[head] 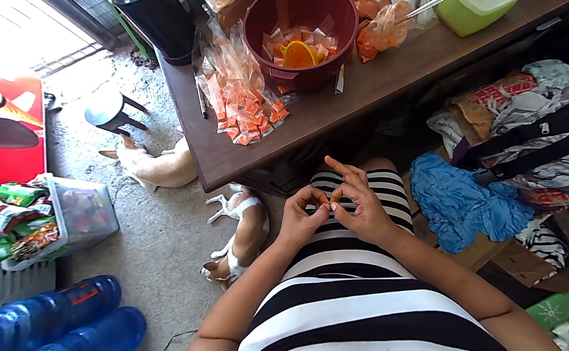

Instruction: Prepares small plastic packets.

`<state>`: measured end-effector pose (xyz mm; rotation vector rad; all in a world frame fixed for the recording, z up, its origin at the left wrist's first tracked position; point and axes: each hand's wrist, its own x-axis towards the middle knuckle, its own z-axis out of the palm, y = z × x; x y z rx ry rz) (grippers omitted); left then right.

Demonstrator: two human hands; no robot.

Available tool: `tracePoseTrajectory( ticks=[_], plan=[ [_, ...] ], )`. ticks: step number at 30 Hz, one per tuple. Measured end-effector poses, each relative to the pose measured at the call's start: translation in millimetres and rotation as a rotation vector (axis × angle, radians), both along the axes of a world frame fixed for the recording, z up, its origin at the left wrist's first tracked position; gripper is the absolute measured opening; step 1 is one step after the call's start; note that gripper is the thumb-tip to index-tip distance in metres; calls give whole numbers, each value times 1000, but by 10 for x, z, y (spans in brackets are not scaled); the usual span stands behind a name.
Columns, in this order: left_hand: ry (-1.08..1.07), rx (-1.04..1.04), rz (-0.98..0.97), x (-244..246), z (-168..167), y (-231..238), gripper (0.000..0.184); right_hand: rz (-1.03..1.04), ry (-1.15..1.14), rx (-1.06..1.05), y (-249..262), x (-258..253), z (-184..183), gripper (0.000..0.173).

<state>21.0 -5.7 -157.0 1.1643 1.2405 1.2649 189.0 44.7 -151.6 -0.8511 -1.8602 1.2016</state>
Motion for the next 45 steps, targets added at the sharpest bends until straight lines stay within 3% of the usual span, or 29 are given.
tracePoseTrajectory(
  ticks=[7,19,23,26,28,32,36,45],
  plan=[
    [-294,-128,1,26,-3,-15,12,-2,2,21,-19,-16,-4,18],
    [-13,26,158,20,-15,-28,9,-23,12,19,6,31,38,19],
    [-143,-39,117,7,26,-23,14,-50,114,-38,84,105,-27,18],
    [-229,-40,78,1,26,-20,15,56,103,-154,123,141,-97,36],
    [-235,-34,72,1,28,-16,15,112,83,-188,111,130,-105,39],
    [-164,8,86,-18,20,-30,13,140,132,-215,105,115,-96,25],
    [-119,39,111,-35,30,-43,11,119,199,-229,88,96,-86,22],
    [272,429,210,-67,-9,-30,11,35,255,-228,89,96,-77,22]
  ],
)
